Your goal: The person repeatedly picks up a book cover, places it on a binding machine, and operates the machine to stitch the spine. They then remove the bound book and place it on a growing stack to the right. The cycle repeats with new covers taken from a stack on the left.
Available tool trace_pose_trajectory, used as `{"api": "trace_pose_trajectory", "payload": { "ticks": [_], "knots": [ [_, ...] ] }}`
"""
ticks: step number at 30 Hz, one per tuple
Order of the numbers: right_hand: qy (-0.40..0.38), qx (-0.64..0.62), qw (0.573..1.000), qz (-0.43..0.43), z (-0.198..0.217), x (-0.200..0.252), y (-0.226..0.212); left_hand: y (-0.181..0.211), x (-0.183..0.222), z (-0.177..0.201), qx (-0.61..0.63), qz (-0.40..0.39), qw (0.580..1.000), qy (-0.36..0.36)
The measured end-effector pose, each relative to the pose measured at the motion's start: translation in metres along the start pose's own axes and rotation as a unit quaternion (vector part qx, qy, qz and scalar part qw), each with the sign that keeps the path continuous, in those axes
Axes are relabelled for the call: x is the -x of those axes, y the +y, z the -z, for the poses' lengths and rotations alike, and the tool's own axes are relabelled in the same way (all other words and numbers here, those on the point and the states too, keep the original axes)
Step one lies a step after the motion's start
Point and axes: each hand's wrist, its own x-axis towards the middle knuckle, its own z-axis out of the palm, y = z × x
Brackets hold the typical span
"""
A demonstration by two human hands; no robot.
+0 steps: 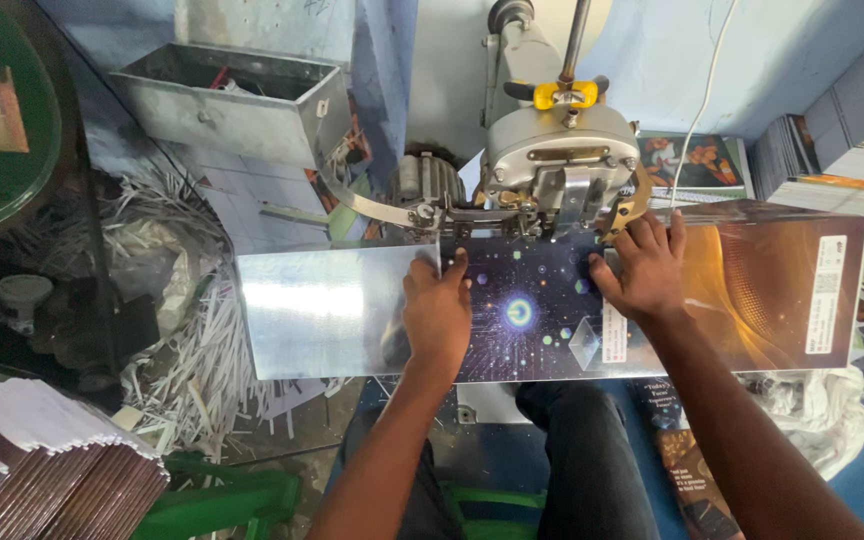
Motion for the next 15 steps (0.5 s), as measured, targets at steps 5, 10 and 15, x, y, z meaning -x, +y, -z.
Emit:
{"api": "trace_pose_trajectory", "payload": {
  "ticks": [5, 10, 15],
  "knots": [
    [0.035, -0.097, 0.991, 0.088, 0.035, -0.015, -0.040, 0.010, 0.001, -0.011, -0.004, -0.040, 0.999, 0.026],
    [0.030, -0.069, 0.993, 0.093, 0.046, -0.021, -0.052, 0.023, 0.002, -0.022, 0.003, -0.046, 0.999, 0.005],
    [0.049, -0.038, 0.994, 0.092, 0.046, -0.018, -0.030, 0.025, 0.009, -0.030, 0.060, -0.038, 0.997, -0.024]
  ]
}}
